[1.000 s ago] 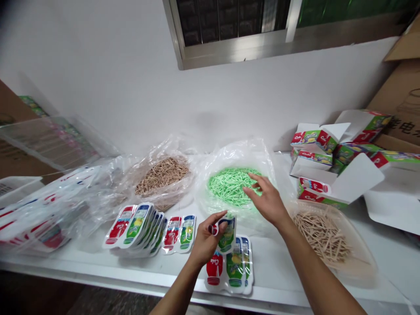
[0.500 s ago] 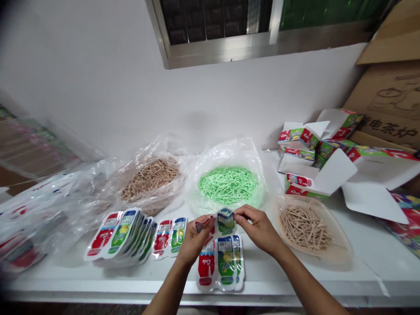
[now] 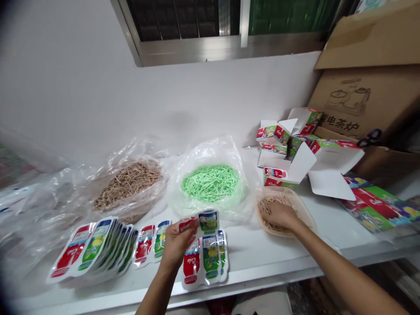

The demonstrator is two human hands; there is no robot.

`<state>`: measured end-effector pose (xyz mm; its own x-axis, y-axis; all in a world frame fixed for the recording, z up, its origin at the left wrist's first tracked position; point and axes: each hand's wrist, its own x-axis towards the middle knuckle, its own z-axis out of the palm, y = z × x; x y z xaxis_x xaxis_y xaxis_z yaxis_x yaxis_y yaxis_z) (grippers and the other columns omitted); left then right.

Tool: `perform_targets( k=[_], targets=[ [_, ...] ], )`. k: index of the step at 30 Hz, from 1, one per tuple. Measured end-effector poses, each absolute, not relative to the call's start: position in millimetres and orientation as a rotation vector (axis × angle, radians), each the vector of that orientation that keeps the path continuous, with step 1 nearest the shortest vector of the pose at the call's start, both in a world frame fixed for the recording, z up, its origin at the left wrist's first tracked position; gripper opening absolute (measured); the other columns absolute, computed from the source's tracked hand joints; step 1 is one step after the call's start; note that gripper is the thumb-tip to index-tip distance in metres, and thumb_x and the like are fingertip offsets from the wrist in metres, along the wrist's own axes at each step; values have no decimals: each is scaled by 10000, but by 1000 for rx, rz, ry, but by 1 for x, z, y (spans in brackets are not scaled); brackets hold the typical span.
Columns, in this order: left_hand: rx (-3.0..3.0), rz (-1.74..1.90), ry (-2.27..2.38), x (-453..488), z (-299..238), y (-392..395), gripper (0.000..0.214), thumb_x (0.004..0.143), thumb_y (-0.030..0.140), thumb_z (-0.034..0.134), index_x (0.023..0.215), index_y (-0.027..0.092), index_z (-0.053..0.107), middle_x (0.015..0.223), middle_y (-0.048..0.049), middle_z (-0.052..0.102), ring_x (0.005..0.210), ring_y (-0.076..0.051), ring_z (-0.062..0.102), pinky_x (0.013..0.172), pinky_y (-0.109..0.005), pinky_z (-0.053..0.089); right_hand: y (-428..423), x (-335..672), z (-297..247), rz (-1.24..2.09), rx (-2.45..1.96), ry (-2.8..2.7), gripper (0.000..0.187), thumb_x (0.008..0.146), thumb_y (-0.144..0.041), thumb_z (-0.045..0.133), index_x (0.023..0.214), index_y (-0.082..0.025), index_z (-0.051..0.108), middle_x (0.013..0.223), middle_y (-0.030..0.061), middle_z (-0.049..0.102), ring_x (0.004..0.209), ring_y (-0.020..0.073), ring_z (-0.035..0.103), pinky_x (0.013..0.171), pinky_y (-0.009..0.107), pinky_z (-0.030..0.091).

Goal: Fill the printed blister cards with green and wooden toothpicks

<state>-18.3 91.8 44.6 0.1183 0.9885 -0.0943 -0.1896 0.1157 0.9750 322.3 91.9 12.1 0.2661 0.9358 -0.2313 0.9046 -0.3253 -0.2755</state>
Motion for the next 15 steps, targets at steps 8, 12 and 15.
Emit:
perform_targets(
  k=[8,12,15],
  targets=[
    [1028,1129,1049,-19,51,88,241,623,326,782,588,116,669,492,11,567,480,-110,499,519,-238,401,105,312,-1,634,-2484,-1805,352,753,-411,530,817,-121,720,1001,215,698,916,351,649,760,410,454],
    [996,1145,1077,-26,55,87,234,611,329,791,651,115,704,499,3,588,505,-134,546,534,-250,428,100,328,-3,626,-2469,-1716,443,840,-416,403,920,-107,709,1050,217,684,968,332,638,800,401,451],
    [943,1174,1097,-26,59,88,248,598,333,799,646,112,697,503,-1,599,496,-137,554,530,-257,440,96,338,-8,601,-2427,-1654,397,836,-385,432,957,-111,694,1044,193,691,987,305,634,822,356,445]
  ],
)
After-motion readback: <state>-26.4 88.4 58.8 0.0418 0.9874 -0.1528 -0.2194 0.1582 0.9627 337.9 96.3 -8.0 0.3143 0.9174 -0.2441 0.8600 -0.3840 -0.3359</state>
